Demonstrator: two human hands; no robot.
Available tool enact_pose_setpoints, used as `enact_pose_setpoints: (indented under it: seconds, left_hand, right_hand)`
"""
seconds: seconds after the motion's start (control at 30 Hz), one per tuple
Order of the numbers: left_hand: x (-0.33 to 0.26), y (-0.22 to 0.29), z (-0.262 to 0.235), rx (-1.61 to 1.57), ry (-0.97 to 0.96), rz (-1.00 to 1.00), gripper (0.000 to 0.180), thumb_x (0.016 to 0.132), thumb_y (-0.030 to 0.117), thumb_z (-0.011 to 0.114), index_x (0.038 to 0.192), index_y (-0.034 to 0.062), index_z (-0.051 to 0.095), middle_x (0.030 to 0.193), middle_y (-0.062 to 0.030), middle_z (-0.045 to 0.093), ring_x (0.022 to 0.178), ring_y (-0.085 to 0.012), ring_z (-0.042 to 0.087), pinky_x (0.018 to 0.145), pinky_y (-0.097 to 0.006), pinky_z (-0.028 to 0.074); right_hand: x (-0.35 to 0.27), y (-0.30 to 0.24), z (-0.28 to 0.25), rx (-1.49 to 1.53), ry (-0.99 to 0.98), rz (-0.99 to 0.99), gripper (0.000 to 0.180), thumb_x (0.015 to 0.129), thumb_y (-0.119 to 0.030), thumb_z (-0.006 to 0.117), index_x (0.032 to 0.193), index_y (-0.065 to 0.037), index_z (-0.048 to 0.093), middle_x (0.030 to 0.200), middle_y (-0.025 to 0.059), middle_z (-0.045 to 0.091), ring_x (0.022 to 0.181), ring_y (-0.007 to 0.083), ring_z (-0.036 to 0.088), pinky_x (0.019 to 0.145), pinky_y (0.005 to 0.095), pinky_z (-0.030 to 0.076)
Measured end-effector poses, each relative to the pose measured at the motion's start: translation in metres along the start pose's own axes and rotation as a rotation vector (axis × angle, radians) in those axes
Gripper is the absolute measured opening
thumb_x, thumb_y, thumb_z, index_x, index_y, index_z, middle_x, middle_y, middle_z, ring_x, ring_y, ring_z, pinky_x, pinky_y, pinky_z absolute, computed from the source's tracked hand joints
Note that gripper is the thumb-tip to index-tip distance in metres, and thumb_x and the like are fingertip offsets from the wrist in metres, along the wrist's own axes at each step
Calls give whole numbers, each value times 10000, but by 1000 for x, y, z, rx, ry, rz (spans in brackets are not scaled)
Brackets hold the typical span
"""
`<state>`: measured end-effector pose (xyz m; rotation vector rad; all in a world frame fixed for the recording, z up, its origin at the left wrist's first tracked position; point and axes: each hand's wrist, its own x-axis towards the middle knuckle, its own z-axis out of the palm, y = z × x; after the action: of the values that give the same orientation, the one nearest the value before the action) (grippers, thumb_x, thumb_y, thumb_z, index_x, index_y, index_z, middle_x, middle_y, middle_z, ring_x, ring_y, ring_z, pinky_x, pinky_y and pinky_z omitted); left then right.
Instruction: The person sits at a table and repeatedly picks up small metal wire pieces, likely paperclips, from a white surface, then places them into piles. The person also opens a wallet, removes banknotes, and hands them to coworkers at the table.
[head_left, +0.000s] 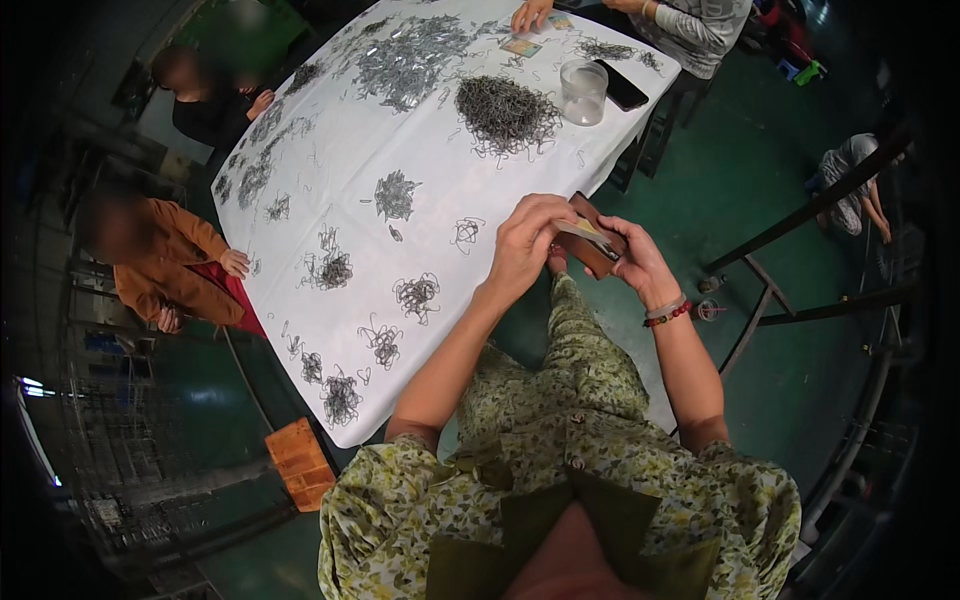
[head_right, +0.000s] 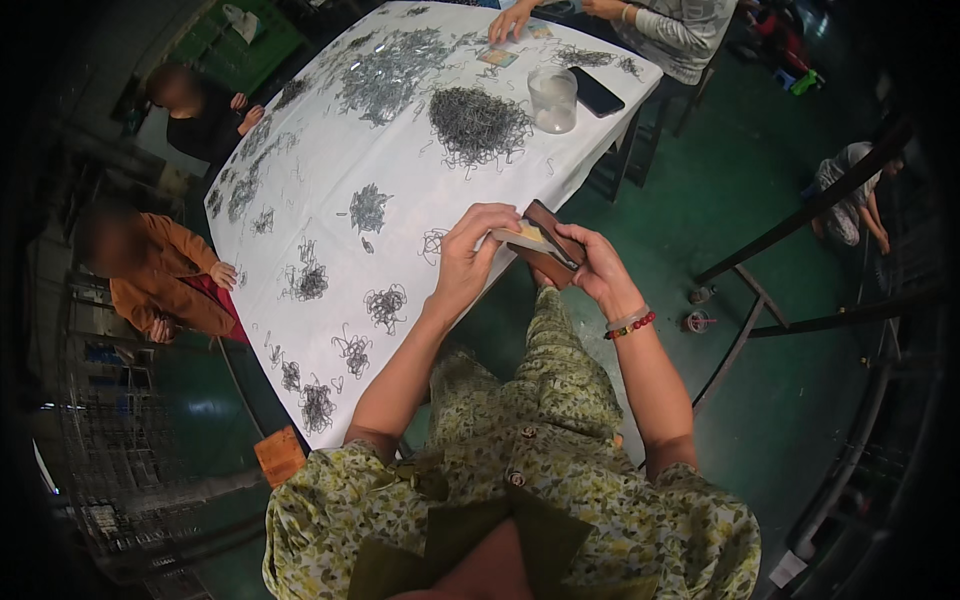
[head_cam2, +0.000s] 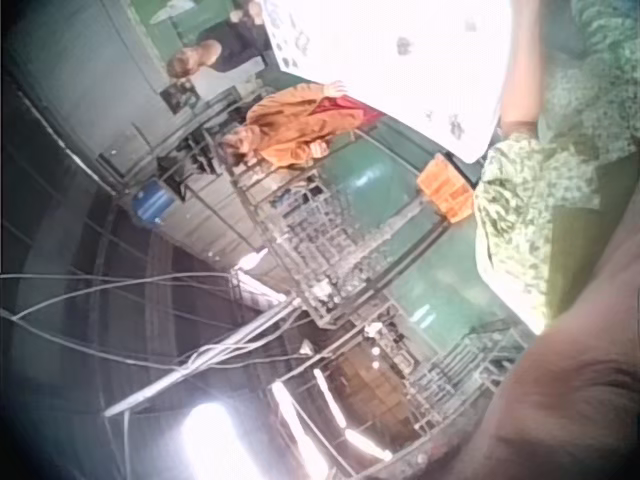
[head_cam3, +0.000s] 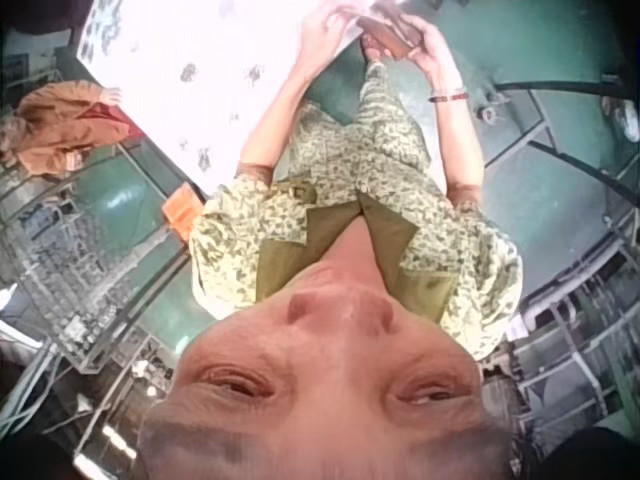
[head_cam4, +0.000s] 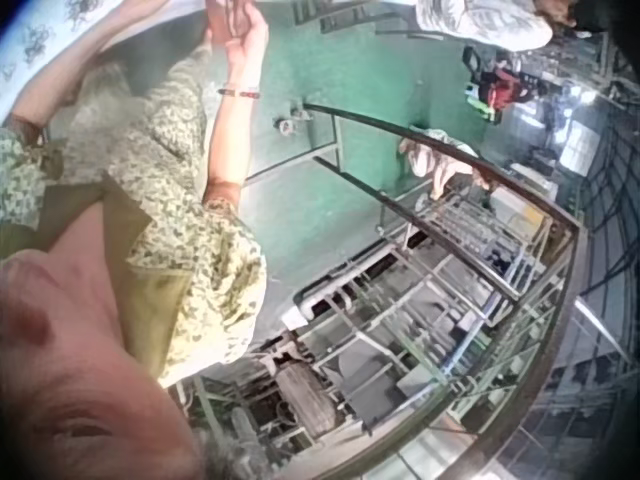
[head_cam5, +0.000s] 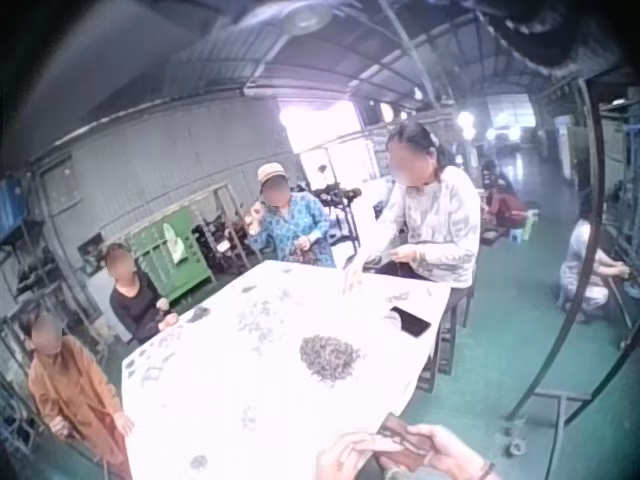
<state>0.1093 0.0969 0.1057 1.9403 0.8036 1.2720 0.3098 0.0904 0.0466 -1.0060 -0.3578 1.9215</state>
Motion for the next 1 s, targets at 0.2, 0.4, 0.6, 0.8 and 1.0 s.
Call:
enact_pose_setpoints:
  seconds: [0.2, 0.4, 0.6, 0.8, 1.0]
  left_hand:
    - [1, -18, 0, -72, -22, -92, 178, 825, -108, 492, 908, -6, 612, 903, -70, 628, 879, -169, 604, 813, -298, 494]
    - [-16, -15, -7, -101, -100, -74, 164, 820, -78, 511, 932, -22, 618, 898, -90, 635, 857, -178, 620, 786, -291, 520]
    - [-9, -3, -25, 371, -252, 180, 205, 772, -51, 559, 933, 45, 640, 876, -71, 643, 807, -223, 619, 746, -335, 475]
    - [4, -7, -30, 505, -390, 230, 187, 734, 25, 573, 895, 97, 637, 808, -32, 630, 783, -221, 596, 719, -336, 440]
    - [3, 5, -26, 646, -542, 110, 174, 721, 31, 583, 871, 97, 641, 814, -51, 600, 809, -242, 590, 712, -358, 461]
  right_hand:
    - [-26, -2, 23, -164, -63, -43, 268, 878, -214, 541, 989, 28, 571, 886, 133, 625, 685, 211, 640, 529, 326, 543]
    - [-32, 6, 18, -271, -88, -62, 283, 883, -223, 530, 984, 38, 574, 862, 137, 626, 650, 218, 638, 507, 336, 552]
    - [-26, 1, 31, -237, -66, 91, 282, 885, -221, 529, 1013, 27, 567, 933, 145, 614, 754, 239, 641, 533, 400, 560]
    - [-11, -11, 33, -299, -149, 173, 301, 889, -213, 520, 1054, 38, 542, 970, 149, 608, 784, 257, 642, 546, 443, 565]
    - [-21, -17, 40, -306, -169, 246, 312, 888, -188, 514, 1074, 62, 519, 1024, 162, 592, 863, 291, 630, 594, 504, 567]
